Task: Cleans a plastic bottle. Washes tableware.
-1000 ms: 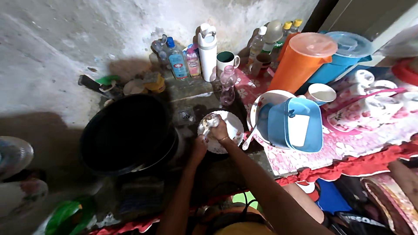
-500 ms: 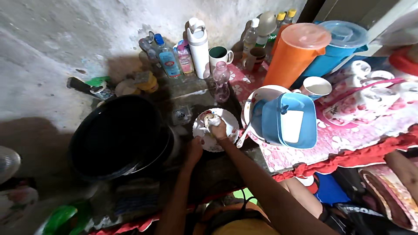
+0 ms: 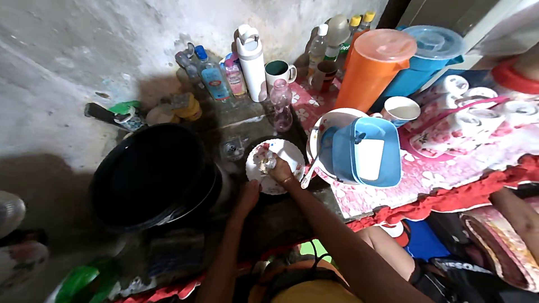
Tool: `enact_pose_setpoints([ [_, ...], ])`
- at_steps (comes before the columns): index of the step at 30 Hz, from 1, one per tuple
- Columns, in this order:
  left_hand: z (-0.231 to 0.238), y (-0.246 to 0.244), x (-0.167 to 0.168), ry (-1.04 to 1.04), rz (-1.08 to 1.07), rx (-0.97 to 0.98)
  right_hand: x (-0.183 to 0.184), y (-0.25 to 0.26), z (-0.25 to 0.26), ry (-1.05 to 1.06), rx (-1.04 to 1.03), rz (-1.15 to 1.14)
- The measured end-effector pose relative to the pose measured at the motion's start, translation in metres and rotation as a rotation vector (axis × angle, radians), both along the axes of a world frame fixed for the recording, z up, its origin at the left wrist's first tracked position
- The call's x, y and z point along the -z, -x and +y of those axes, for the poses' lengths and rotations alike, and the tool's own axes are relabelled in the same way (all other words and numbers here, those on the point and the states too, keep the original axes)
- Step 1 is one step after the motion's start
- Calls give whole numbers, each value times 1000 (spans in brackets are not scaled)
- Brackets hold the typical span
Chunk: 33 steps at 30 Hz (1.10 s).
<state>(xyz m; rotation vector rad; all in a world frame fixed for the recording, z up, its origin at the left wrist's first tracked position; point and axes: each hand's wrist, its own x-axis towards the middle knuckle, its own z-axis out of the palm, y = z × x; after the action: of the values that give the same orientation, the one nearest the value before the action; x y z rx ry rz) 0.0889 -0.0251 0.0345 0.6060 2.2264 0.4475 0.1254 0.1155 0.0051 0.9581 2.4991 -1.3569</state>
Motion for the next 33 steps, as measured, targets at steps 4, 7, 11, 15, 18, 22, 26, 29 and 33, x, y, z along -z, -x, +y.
enact_pose_setpoints([
  [4,5,-4,-3,49,70,17,-15,-17,-4,-156,-128,-166],
  [7,12,-3,-9,91,122,18,-21,-33,-9,-161,-203,-204],
  [11,23,0,-15,206,186,143,-34,-55,-13,-120,-400,-191],
  [15,42,1,-29,284,202,251,-35,-64,-11,-149,-480,-176],
  [18,60,1,-25,-2,175,282,-29,-72,-16,-197,-454,-105],
  [22,99,1,-2,-222,174,533,-22,-75,-22,-263,-450,-126],
  [26,126,-12,4,-189,172,645,-30,-72,-19,-219,-505,-197],
  [29,142,-18,0,-88,124,580,-9,-72,-18,-255,-442,-83],
  [33,157,-11,21,-152,180,593,-26,-76,-20,-242,-438,-131],
])
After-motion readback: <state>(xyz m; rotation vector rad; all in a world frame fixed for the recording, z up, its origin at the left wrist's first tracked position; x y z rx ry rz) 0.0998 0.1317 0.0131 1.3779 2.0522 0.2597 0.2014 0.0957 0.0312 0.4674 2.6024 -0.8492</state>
